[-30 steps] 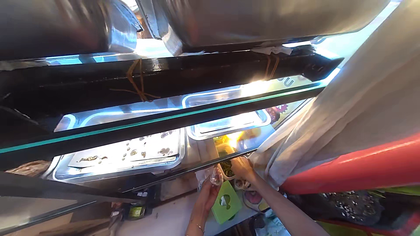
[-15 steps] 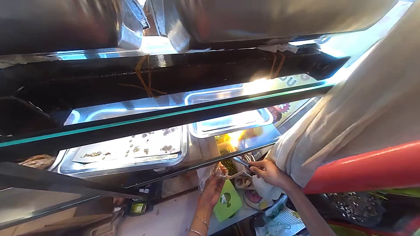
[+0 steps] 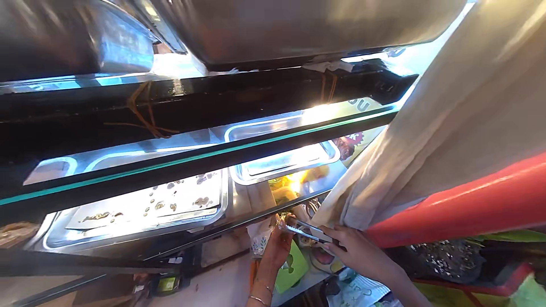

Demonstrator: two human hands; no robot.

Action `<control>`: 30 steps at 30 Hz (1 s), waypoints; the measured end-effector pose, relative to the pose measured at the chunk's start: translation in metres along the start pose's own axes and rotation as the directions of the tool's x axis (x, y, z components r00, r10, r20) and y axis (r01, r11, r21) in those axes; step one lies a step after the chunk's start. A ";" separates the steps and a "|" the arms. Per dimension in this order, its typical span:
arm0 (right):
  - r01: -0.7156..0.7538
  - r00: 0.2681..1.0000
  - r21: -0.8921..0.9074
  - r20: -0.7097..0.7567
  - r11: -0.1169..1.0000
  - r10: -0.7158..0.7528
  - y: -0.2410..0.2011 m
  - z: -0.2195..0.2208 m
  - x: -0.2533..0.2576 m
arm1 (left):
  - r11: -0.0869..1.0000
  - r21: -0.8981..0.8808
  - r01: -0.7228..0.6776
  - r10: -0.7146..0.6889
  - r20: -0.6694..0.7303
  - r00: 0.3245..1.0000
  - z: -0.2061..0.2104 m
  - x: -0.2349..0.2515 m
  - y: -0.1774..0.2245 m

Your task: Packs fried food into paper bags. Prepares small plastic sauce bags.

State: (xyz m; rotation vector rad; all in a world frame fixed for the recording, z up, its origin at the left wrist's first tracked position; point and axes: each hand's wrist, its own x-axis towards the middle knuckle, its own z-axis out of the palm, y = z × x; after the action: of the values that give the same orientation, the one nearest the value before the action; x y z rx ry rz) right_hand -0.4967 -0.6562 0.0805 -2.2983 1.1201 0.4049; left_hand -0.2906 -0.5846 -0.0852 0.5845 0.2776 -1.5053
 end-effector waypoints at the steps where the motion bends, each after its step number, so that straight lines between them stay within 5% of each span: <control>1: 0.027 0.999 0.077 -0.030 0.997 -0.025 0.005 0.002 -0.001 | 1.000 -0.019 0.002 -0.002 -0.008 1.000 -0.001 -0.001 0.002; 5: -0.013 0.991 0.286 -0.124 0.958 0.051 0.008 0.007 0.006 | 0.996 -0.088 -0.018 0.017 -0.015 1.000 -0.008 -0.002 0.009; 9: -0.249 0.968 -0.110 0.016 0.962 0.252 -0.037 -0.003 0.046 | 0.998 -0.054 -0.023 0.018 -0.075 0.997 -0.014 -0.005 0.011; 15: -0.162 0.964 -0.308 0.152 0.938 0.216 -0.055 0.015 0.131 | 0.992 0.074 -0.107 0.116 -0.137 0.984 -0.016 -0.013 0.013; 30: -0.192 0.952 -0.390 0.149 0.901 0.268 -0.068 0.025 0.137 | 0.984 0.075 -0.159 0.173 -0.258 0.951 -0.019 -0.012 0.005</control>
State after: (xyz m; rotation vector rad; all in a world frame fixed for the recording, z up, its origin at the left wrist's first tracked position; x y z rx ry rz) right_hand -0.3598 -0.6935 0.0172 -2.3729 1.3076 0.9954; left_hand -0.2828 -0.5645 -0.0932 0.8328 0.3847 -1.2748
